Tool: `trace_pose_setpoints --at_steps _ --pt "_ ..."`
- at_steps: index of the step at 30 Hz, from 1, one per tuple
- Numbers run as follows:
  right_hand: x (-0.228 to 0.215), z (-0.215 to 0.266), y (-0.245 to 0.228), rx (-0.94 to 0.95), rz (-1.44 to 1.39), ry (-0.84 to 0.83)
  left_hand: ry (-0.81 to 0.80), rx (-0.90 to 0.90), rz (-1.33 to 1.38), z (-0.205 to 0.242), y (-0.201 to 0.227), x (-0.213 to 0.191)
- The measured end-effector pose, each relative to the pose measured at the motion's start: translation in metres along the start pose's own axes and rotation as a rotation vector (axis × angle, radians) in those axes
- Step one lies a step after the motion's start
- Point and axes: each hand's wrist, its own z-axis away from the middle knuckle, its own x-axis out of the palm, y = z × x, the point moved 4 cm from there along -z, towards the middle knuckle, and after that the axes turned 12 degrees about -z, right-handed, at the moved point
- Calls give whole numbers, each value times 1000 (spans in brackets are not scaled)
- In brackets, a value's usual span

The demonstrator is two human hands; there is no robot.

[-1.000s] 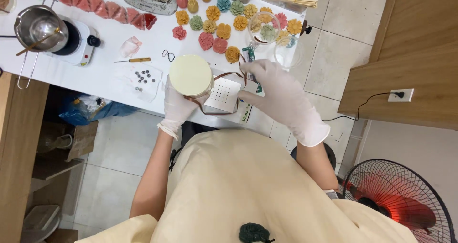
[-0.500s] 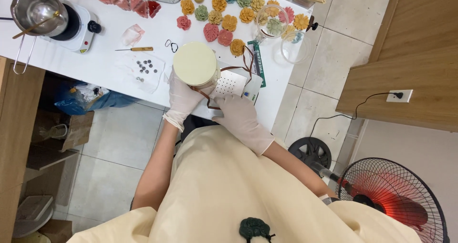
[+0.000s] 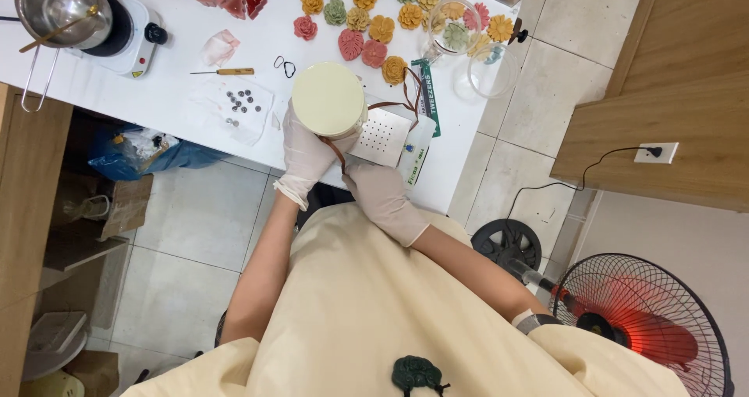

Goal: The recorder assembles a decorative candle display by placing wax flowers, a bear figurine, and nesting material inside a clear stand and securing it with ribbons.

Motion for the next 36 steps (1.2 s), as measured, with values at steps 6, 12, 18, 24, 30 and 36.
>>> trace_pose_setpoints --at_steps 6,12,18,24,30,36 --pt "-52 5 -14 212 -178 -125 -23 -31 0 -3 2 0" --pt "-113 23 -13 432 -903 -274 -19 30 33 -4 17 -10" --pt "-153 29 -12 675 -1551 -108 -118 0 28 -6 35 -18" --pt "-195 15 -49 469 -721 -230 -223 47 -90 9 18 -21" --pt "-224 17 -60 234 -422 -124 -450 37 -187 4 -2 -38" --pt "-257 15 -82 291 -464 -64 -642 66 0 -20 -9 -35"
